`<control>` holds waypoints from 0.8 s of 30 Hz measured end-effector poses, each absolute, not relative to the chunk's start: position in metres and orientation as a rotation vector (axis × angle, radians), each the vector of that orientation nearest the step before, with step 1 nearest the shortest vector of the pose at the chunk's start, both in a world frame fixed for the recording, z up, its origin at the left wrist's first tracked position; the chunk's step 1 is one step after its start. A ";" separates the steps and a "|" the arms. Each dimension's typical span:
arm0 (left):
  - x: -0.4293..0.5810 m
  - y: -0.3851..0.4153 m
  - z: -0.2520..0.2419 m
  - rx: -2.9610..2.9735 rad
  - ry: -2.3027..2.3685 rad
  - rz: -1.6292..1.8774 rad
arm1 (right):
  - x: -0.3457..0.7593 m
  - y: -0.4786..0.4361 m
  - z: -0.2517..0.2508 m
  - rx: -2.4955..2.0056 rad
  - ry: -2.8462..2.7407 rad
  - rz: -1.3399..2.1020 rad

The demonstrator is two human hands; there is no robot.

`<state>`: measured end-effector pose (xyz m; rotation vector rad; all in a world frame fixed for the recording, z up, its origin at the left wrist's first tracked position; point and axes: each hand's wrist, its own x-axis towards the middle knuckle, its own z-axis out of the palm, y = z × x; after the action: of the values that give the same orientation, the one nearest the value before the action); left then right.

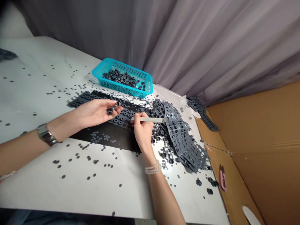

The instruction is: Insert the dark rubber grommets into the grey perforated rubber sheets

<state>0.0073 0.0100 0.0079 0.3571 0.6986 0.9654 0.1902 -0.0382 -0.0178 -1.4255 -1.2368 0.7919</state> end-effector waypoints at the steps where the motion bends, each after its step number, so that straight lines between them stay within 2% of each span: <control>1: 0.007 0.009 0.008 0.356 0.690 0.969 | 0.189 -0.038 -0.018 -1.416 -1.237 0.802; 6: 0.005 0.009 0.009 0.400 0.672 0.966 | 0.186 -0.037 -0.021 -1.388 -1.269 0.818; 13: 0.013 0.005 0.006 1.073 0.943 0.964 | 0.184 -0.034 -0.028 -1.459 -1.461 0.739; 18: 0.021 0.003 0.008 1.205 1.009 0.877 | 0.182 -0.034 -0.028 -1.476 -1.476 0.710; 24: 0.020 0.007 0.002 2.113 1.298 0.674 | 0.179 -0.035 -0.025 -1.506 -1.513 0.671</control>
<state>0.0202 0.0072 0.0017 2.1132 1.2976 0.6738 0.1794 -0.0345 -0.0254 -1.5064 -1.5130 0.6706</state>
